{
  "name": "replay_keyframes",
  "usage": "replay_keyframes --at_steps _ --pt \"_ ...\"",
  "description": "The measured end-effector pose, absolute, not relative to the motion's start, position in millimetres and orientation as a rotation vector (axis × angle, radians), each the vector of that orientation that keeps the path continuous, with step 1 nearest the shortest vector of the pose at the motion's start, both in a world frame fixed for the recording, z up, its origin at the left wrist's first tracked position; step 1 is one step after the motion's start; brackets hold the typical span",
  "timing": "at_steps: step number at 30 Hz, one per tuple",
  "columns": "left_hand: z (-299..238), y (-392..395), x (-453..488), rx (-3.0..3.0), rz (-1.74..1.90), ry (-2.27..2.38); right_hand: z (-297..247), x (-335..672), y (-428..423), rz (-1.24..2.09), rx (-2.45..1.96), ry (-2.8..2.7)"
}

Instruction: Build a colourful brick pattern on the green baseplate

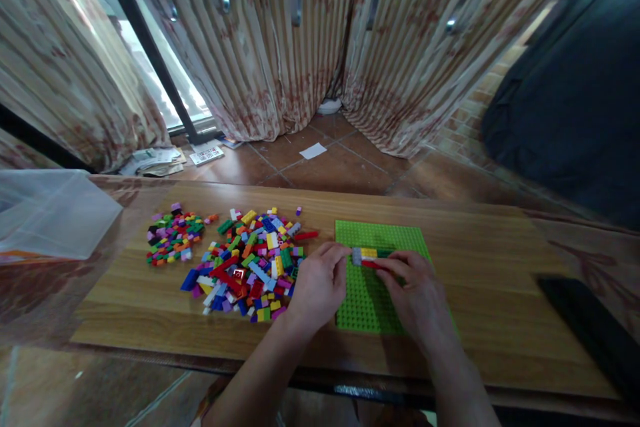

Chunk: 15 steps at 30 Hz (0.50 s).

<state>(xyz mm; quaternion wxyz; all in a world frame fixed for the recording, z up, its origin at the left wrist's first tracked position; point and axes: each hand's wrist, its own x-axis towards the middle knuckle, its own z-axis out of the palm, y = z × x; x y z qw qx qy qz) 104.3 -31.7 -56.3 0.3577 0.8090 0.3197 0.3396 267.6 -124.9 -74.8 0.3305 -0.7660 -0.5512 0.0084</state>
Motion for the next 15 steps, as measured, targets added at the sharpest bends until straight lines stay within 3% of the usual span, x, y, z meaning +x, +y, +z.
replay_keyframes --at_steps 15 --pt "-63.0 -44.3 109.8 2.434 0.592 0.792 -75.3 268.0 -124.9 0.006 -2.005 -1.434"
